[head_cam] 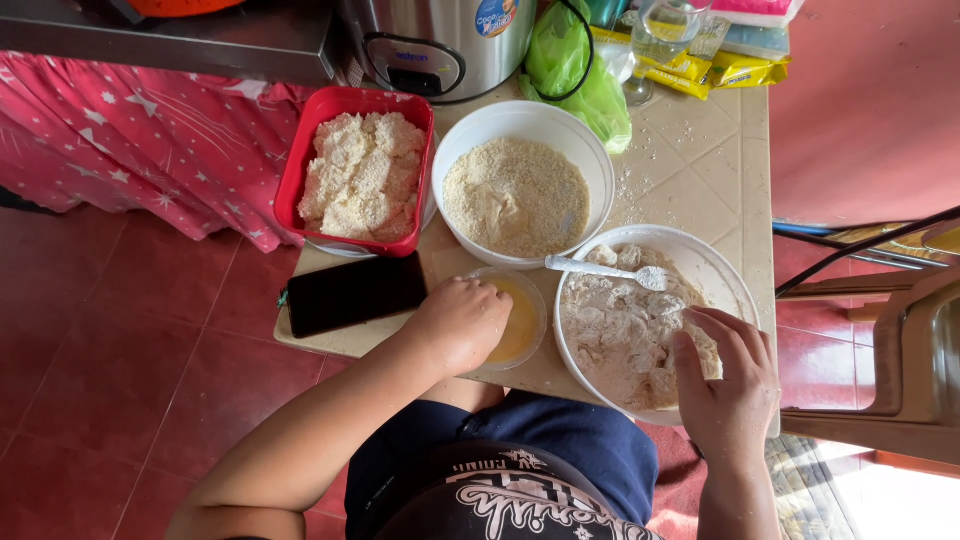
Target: The person is breading pieces of food by dipping them in a bowl of egg wash and then coating them in a bowl of flour before placing them in a storage container.
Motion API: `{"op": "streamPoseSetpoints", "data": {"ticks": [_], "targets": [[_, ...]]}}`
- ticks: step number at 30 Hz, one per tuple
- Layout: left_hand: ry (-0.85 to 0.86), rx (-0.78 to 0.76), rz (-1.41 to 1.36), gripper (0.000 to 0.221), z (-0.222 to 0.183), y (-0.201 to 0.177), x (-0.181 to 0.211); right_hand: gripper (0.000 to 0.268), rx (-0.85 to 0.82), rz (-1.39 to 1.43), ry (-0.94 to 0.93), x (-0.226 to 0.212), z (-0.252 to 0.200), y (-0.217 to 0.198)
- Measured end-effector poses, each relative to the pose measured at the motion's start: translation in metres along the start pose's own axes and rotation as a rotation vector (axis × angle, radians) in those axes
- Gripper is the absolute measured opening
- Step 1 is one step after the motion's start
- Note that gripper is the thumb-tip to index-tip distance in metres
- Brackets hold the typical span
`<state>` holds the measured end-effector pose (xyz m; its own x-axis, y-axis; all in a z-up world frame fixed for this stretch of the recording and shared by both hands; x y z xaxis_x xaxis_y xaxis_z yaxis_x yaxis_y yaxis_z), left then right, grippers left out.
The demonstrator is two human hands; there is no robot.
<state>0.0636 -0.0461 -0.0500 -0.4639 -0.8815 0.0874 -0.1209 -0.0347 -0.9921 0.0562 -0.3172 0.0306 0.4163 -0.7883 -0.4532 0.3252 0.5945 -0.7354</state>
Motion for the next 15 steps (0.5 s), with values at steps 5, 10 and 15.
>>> {"op": "streamPoseSetpoints", "data": {"ticks": [5,10,15], "targets": [[-0.004,-0.033,-0.044,0.014,0.0,0.006,-0.004,0.02,-0.005,-0.002,0.004,0.002,0.0,0.0],[0.024,0.031,-0.189,0.007,-0.006,-0.013,-0.006,0.02,0.003,-0.006,-0.001,0.001,0.0,-0.001],[-0.092,0.001,-0.436,0.014,-0.015,-0.054,-0.012,0.021,-0.007,-0.017,0.012,0.003,-0.001,0.001]]}}
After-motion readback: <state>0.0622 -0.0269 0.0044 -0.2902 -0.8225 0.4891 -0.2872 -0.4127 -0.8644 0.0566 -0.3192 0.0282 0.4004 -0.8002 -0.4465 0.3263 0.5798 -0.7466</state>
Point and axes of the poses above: each hand's wrist, its own z-axis towards the middle knuckle, its own y-axis out of the palm, x = y × z, the point moved 6 cm from there along z, towards the middle knuckle, and after that the axes turned 3 degrees about -z, right-handed, at the moved point
